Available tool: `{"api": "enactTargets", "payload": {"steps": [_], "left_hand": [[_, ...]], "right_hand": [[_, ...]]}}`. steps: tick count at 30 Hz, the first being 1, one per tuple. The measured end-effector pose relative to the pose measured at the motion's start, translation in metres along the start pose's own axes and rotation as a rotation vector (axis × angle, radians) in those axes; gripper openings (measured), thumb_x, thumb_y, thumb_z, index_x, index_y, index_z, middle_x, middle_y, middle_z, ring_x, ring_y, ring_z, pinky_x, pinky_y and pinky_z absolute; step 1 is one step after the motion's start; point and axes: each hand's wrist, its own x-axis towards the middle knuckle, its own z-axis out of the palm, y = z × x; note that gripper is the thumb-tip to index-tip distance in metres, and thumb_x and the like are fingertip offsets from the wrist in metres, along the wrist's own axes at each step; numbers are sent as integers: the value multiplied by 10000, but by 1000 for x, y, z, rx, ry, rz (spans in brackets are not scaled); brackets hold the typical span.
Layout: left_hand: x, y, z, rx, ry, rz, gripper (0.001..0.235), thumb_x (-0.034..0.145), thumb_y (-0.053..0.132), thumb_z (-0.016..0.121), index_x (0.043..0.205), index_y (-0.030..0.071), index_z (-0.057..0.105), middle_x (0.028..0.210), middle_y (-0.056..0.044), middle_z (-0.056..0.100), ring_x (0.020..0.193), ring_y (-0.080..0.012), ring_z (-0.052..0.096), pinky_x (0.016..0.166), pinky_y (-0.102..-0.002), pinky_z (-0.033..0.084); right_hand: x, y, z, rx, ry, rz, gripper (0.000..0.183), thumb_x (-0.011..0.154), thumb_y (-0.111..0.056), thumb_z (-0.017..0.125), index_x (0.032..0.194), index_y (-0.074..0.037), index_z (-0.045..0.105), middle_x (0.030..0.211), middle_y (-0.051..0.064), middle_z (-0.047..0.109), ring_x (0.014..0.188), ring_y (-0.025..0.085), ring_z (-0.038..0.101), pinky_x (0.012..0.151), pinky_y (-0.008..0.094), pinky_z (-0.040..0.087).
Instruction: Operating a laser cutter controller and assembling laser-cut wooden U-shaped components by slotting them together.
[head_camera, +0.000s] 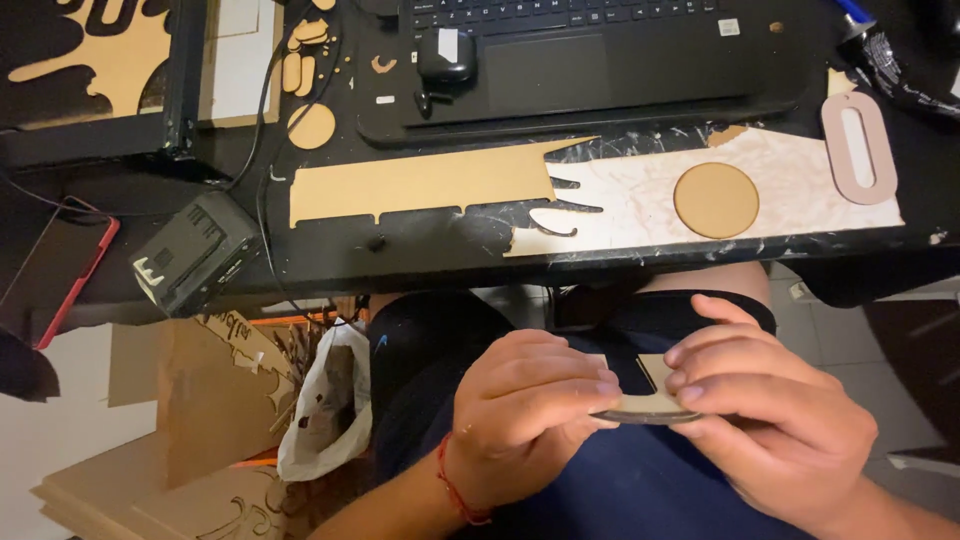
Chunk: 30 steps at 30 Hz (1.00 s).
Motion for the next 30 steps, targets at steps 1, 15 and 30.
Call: {"api": "enactTargets", "payload": {"steps": [1,15,30], "left_hand": [[0,0,1,-10,26,4,67,952,104,687,1013,117,662,989,-55,738,884,-200,764,823,-360,600],[-2,-1,-3,3,-13,127,81,995,76,602,1000,119,670,1020,-28,730,867,-188,776,808,-319,549],[10,-10,-25,233,-94,398,114,998,143,582,1010,183,688,1028,25,745,910,-146,762,915,-315,491]], "right_hand": [[-1,0,0,-4,-1,-16,87,794,-140,681,842,-76,649,825,83,696,824,223,725,1101,510,538],[-8,4,-3,2,20,-111,45,817,-135,647,836,-94,649,873,78,692,843,221,725,1132,523,502],[-14,3,2,482,36,186,472,821,-154,736,1218,-48,504,1280,202,559,1208,320,633,1168,494,486]]}}
